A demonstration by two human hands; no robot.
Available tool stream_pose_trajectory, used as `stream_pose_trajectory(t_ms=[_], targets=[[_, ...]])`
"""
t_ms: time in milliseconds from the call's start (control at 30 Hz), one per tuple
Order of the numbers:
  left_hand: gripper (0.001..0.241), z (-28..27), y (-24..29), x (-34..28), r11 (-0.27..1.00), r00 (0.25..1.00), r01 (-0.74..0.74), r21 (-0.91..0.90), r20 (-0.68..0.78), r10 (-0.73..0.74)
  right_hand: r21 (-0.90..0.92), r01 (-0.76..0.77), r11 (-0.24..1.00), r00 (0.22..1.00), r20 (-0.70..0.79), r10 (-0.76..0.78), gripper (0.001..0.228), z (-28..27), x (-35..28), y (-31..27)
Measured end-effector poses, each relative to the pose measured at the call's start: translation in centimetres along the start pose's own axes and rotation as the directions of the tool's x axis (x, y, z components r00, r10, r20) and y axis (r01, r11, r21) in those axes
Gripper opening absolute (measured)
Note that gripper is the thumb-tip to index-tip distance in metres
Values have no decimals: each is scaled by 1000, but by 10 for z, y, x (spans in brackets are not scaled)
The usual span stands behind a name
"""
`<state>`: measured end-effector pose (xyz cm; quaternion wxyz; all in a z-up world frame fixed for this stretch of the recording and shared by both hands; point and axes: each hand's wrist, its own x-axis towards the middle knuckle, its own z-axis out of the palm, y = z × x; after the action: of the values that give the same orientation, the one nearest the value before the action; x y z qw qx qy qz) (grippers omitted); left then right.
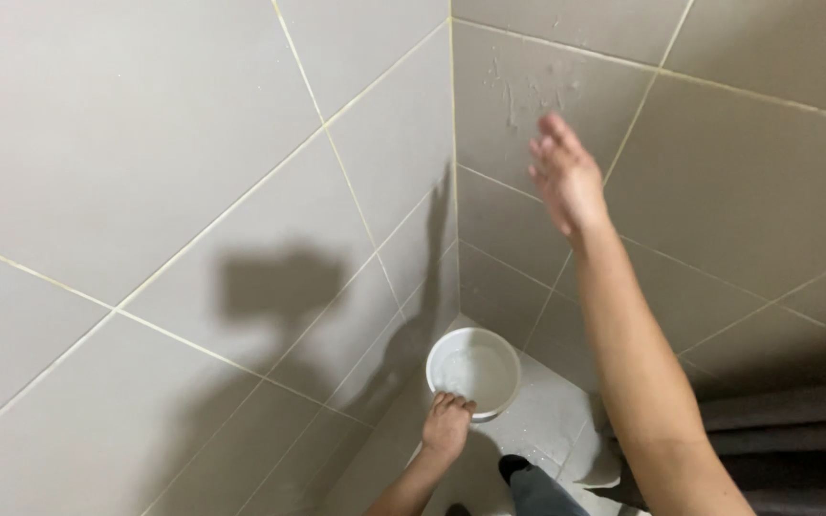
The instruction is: The person fills a white bucket with water from a handheld bidet sprayer and a wall-mounted tap. They then use their hands to splash the soapy water onto the tiled walls and a wall-mounted soap dish, cleaning the surfaces.
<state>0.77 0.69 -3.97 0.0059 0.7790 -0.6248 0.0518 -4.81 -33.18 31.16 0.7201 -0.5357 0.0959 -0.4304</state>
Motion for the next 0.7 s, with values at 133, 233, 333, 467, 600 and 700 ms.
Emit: stream_pose_trajectory(t_ms=[133, 233, 333, 467, 600, 700], targets=[[25, -22, 2, 0, 998, 999, 12, -56, 35, -10, -92, -357, 930, 929, -141, 343, 26, -20, -54, 88], [26, -38, 4, -1, 996, 1000, -15, -85, 14, 16, -326, -594, 735, 794, -96, 600, 26, -23, -116, 162], [29, -52, 9, -4, 994, 995, -58, -94, -85, 50, -576, -630, 521, 683, -92, 725, 24, -43, -166, 262], [30, -63, 19, -11, 993, 984, -57, -101, -171, 39, -924, -379, 47, 778, -290, 557, 37, -68, -210, 344], [23, -83, 23, -14, 979, 972, -166, -116, -189, 142, -829, -557, 55, 677, -415, 608, 29, -110, -253, 449], [19, -60, 32, -21, 985, 985, -129, -115, -131, 114, -651, -759, 16, 517, -587, 623, 37, -69, -272, 383]])
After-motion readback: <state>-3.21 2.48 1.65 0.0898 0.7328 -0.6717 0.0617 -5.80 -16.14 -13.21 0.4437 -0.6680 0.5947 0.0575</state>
